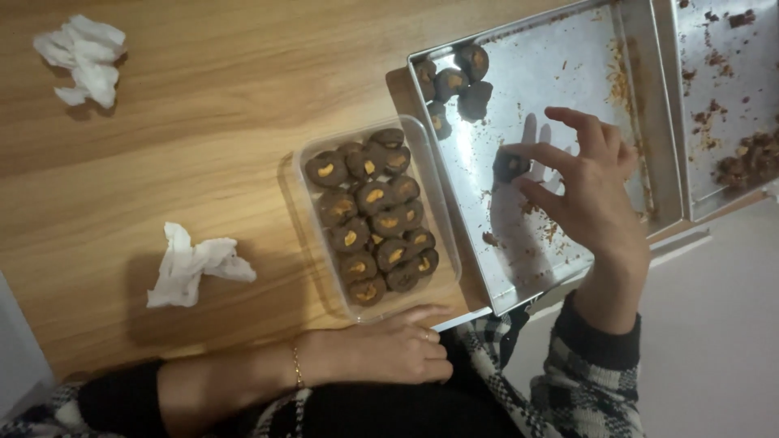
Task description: Packing dark cookies with yellow centers from a metal tray into a plastic container.
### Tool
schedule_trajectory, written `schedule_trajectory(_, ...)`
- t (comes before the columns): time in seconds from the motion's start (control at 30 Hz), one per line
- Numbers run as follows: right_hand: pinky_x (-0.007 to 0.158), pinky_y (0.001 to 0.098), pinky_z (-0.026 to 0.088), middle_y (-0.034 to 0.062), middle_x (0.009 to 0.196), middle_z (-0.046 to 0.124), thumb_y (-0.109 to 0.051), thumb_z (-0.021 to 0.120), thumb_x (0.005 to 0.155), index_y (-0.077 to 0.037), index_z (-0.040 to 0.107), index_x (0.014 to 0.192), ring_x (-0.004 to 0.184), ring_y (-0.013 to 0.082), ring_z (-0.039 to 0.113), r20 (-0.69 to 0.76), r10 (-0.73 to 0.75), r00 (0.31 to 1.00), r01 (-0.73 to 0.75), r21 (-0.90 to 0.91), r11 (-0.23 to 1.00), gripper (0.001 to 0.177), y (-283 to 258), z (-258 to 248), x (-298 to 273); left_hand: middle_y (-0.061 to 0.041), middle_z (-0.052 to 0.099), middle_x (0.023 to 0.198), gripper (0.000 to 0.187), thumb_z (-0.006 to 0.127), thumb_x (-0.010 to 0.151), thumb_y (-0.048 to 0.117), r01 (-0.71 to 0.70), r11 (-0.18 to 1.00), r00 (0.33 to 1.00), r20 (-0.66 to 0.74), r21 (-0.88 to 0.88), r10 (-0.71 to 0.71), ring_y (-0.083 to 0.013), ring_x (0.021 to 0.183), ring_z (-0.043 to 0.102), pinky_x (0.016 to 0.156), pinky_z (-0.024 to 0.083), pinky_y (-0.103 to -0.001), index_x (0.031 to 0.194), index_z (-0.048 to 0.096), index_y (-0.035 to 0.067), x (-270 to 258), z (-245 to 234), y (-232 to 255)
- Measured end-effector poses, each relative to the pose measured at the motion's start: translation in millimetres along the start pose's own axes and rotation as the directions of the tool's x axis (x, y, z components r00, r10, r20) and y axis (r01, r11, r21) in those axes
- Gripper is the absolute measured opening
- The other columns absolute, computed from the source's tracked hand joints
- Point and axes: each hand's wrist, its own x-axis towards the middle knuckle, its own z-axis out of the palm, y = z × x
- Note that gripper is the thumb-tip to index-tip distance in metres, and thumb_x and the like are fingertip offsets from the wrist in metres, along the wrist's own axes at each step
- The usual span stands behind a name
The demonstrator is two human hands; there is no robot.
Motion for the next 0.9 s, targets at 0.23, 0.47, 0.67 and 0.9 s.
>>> schedule_trajectory(0.23,0.104,0.0609,0.025,0.0148,0.149,0.045,-0.027,0.083,0.079,-0.027,0.071,0.127,0.132,0.042,0.036,0.015,-0.007,1.0,0.007,0.058,0.998,0.049,2,-2,-4,-0.002,0.05,0.066,0.019,0.066,0.099,-0.01,0.004,1.0,1.0,-0.01,0.026,-0.004,-0.0191,0.063,0.052,0.129,0.031,-0.055,0.089,0.059,0.005,0,-2,3)
schedule_trajectory(0.47,0.108,0.0607,0.022,0.0142,0.148,0.048,-0.021,0.085,0.077,-0.027,0.074,0.114,0.133,0.0417,0.038,-0.025,0.001,1.0,0.002,0.088,0.996,0.039,3,4,-6,-0.002,0.051,0.064,0.021,0.065,0.1,-0.007,0.022,0.999,0.999,-0.03,0.042,-0.02,-0.0197,0.062,0.052,0.128,0.033,-0.055,0.085,0.058,0.006,2,0,4)
schedule_trajectory(0.67,0.108,0.0621,0.022,0.0164,0.151,0.043,-0.024,0.086,0.074,-0.028,0.07,0.125,0.133,0.0433,0.036,-0.015,-0.019,1.0,0.021,0.078,0.997,0.054,0,1,-8,-0.003,0.051,0.064,0.019,0.066,0.099,-0.009,0.022,0.999,0.999,-0.03,0.043,-0.021,-0.0208,0.063,0.054,0.128,0.033,-0.054,0.087,0.059,0.005,2,-2,5)
schedule_trajectory(0.9,0.102,0.0568,0.026,0.0136,0.151,0.045,-0.024,0.086,0.077,-0.027,0.073,0.115,0.131,0.042,0.037,-0.047,-0.073,0.996,0.077,0.081,0.994,0.04,-7,7,-8,-0.003,0.051,0.066,0.021,0.061,0.104,-0.005,0.023,0.999,0.999,-0.031,0.039,-0.022,-0.0214,0.064,0.053,0.129,0.031,-0.054,0.086,0.057,0.006,1,-2,4)
